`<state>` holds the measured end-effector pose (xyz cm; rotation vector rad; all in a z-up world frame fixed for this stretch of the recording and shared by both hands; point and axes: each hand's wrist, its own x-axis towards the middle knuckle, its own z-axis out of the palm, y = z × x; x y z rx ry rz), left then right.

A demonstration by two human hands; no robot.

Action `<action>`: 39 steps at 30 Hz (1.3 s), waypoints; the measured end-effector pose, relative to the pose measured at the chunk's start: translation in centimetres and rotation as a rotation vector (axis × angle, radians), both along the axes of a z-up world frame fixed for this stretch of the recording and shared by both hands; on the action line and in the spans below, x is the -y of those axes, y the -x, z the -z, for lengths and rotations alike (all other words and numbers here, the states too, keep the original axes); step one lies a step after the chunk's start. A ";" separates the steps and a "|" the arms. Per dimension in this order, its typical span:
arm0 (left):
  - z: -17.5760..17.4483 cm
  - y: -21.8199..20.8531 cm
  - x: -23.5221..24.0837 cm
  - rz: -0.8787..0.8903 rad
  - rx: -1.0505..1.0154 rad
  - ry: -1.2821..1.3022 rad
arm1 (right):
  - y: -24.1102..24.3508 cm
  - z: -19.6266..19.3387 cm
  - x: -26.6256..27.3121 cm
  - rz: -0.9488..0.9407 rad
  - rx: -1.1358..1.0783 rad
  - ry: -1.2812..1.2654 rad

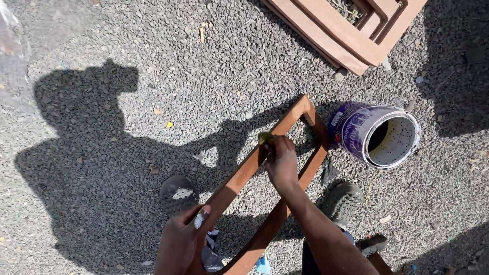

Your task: Applying a dark wood stain to a wooden furniture frame using a sponge

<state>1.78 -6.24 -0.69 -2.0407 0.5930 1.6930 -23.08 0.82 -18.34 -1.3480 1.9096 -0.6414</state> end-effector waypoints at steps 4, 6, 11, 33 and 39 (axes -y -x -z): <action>-0.2 0.0 -0.5 -0.142 -0.007 -0.028 | 10.0 5.2 6.1 0.584 -0.072 -0.462; -0.4 0.2 0.0 -0.127 -0.002 -0.040 | 10.3 4.4 7.9 0.670 0.068 -0.505; -0.8 0.4 0.8 -0.009 0.000 -0.046 | -1.6 -6.3 2.4 0.388 0.253 -0.275; 6.0 3.3 2.2 0.550 -0.001 0.077 | 13.8 9.6 4.4 0.487 -0.090 -0.333; 7.1 5.8 2.5 0.403 0.092 0.083 | 11.1 7.0 3.7 -0.083 -0.306 -0.286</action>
